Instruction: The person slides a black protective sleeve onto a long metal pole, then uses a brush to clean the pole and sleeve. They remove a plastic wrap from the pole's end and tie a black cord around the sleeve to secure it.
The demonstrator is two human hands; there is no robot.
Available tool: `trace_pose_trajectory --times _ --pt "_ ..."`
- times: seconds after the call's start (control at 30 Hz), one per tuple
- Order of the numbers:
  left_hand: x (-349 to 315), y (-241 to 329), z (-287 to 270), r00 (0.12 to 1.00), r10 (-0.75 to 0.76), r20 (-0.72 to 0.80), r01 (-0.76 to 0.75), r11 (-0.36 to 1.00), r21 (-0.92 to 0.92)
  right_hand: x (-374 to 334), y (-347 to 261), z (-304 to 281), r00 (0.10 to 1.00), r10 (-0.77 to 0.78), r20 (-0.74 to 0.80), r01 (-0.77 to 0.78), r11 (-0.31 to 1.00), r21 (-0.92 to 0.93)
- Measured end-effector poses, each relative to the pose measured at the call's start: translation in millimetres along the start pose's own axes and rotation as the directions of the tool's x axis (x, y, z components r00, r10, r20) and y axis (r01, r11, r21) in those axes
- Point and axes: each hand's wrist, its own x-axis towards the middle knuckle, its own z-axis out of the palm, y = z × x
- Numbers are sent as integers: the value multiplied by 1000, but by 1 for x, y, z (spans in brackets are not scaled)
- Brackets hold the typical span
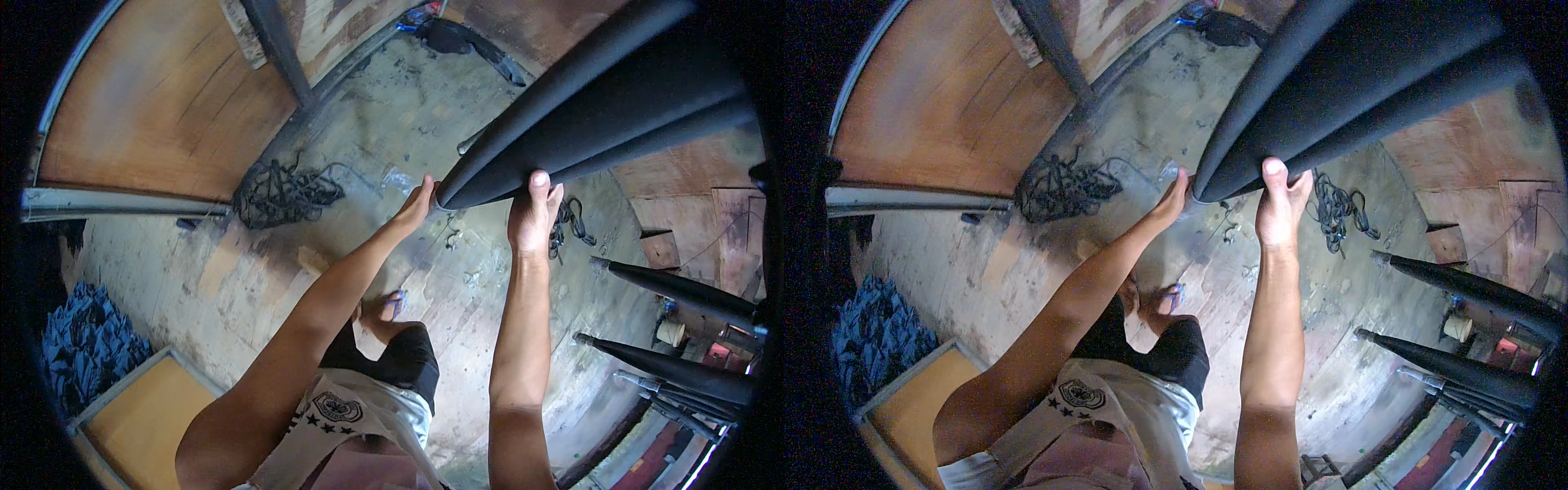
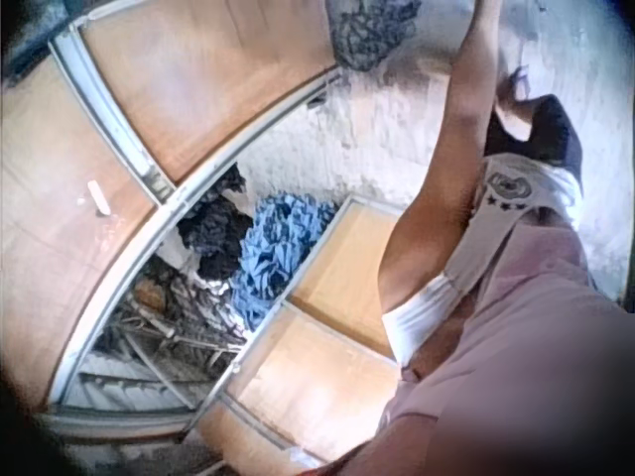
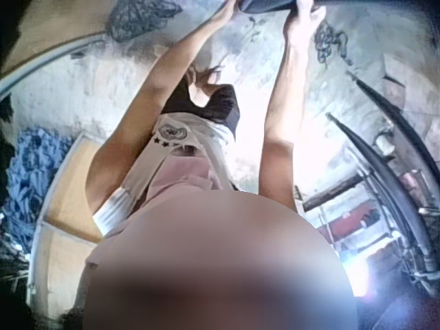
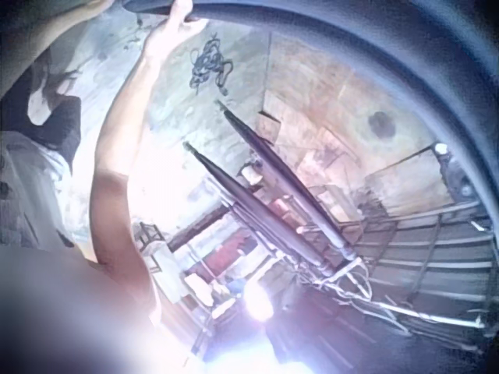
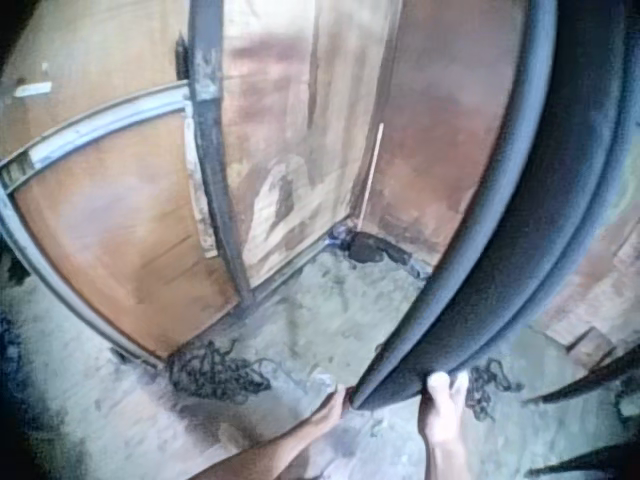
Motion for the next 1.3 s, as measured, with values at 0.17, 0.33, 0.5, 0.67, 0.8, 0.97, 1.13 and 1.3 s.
trace_pose_trajectory --times 0.17,0.33,0.5,0.67,0.8,0.97,1.13,1.3 --pt "13 -5 -4 945 319 76 -327 917 227 11 70 -43 965 62 256 -116 973 199" --pt "39 -11 -5 934 351 67 -357 915 186 -2 198 -85 888 296 351 -236 950 -203" --pt "64 -27 -14 870 451 199 -472 879 70 3 252 -97 933 -95 347 228 903 -365" --pt "68 -40 -18 784 553 283 -569 822 -28 -18 223 -100 897 -352 267 441 708 -551" --pt "52 -37 -19 784 543 300 -582 812 51 -46 203 -95 907 -189 376 346 844 -410" --pt "41 -35 -22 746 575 336 -603 798 -27 -54 202 -90 869 -341 358 494 604 -626" --pt "34 -38 -27 759 544 358 -578 816 -12 -57 214 -83 914 -262 310 386 801 -458" --pt "30 -36 -35 731 541 415 -570 819 -63 -66 211 -93 796 -481 368 591 483 -646"
